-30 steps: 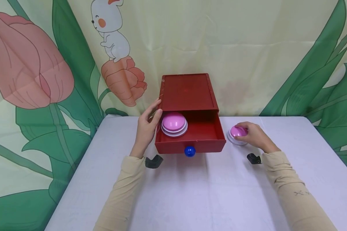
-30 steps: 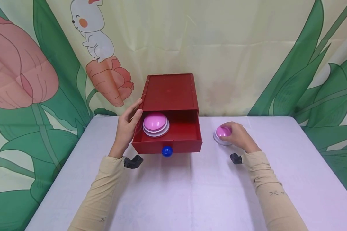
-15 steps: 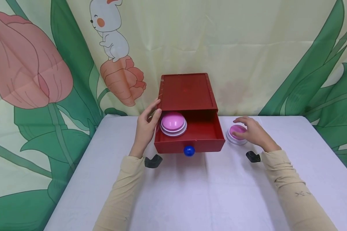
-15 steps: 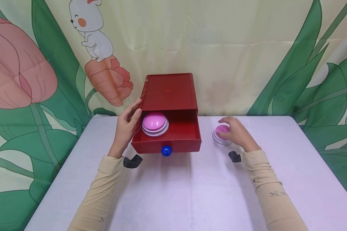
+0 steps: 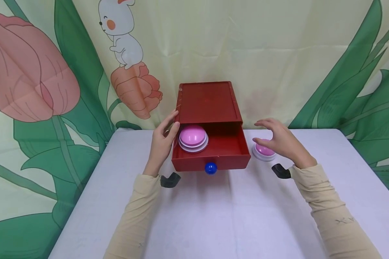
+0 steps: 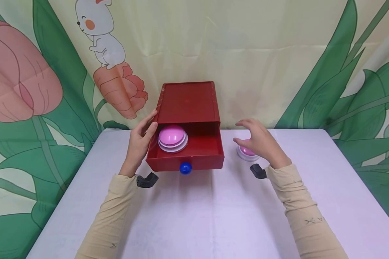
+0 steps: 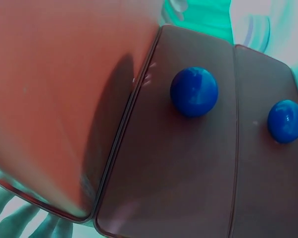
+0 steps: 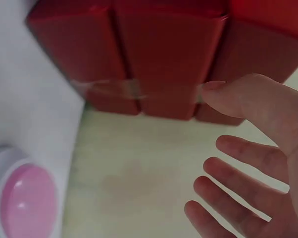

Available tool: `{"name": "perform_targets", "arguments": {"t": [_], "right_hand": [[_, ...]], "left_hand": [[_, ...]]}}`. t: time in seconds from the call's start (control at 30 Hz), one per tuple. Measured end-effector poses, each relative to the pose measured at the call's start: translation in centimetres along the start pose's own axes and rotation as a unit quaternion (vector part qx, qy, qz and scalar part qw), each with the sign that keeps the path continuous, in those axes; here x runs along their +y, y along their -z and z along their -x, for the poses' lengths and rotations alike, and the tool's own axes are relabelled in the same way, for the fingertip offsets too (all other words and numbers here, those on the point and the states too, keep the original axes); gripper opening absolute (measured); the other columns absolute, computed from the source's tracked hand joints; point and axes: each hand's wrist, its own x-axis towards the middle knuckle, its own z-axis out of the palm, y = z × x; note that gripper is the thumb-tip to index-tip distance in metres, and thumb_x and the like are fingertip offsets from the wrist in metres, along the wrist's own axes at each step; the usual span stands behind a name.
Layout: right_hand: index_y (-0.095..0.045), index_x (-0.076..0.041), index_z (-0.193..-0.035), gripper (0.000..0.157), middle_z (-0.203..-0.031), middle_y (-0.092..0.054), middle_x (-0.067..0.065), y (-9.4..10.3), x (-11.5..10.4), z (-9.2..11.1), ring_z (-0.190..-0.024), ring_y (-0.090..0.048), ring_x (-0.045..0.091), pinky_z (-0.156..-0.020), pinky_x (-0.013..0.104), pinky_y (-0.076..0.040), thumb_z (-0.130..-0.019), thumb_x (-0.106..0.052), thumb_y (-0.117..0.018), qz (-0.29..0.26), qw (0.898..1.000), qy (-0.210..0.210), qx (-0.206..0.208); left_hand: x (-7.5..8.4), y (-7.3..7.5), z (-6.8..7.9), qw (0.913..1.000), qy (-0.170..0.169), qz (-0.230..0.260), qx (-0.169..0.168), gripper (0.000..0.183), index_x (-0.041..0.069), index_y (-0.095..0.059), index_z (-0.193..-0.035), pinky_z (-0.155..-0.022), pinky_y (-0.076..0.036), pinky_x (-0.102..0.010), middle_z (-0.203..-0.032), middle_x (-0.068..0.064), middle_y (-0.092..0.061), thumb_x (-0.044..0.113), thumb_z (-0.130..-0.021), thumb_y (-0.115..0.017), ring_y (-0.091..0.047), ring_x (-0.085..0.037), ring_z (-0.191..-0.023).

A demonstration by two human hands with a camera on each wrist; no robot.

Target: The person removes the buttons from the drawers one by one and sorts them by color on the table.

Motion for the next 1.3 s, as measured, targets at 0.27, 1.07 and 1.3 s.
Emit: {"name": "perform_targets", "arguments": {"t": [0.27,1.07,1.3], "right_hand": [[-0.062,-0.002,-0.127,0.046,-0.13,-0.059,0.018,1.4,-3.5,-0.3,-0.119,-0.054,0.037,-0.096,0.057,-0.048,-0.085,-0.011,-0.077,0.011,0.999,0.024,0.03],[-0.064,-0.002,-0.125,0.044,-0.124,-0.065,0.012,2.7,-11.3,-0.7,-0.102,-0.063,0.03,-0.092,0.048,-0.051,-0.085,-0.011,-0.078,-0.014,0.995,0.09,0.051],[-0.063,-0.003,-0.126,0.045,-0.122,-0.065,0.01,1.7,-12.6,-0.8,-0.107,-0.063,0.026,-0.09,0.044,-0.055,-0.085,-0.016,-0.078,-0.025,0.993,0.112,0.034]], "left_hand": [[0.2,0.1,0.0,1.0,0.004,-0.004,-0.007,0.047,0.004,-0.048,-0.146,-0.113,-0.041,-0.041,-0.156,-0.011,-0.041,0.015,-0.102,-0.056,-0.043,-0.023,-0.141],[0.3,0.1,0.2,0.9999,0.008,-0.003,-0.013,0.048,0.004,-0.045,-0.148,-0.114,-0.039,-0.041,-0.158,-0.011,-0.038,0.014,-0.102,-0.055,-0.042,-0.025,-0.142],[0.3,0.1,0.2,0.9999,0.002,-0.003,-0.014,0.048,0.003,-0.045,-0.148,-0.114,-0.04,-0.042,-0.158,-0.013,-0.038,0.013,-0.102,-0.054,-0.042,-0.026,-0.142]]}}
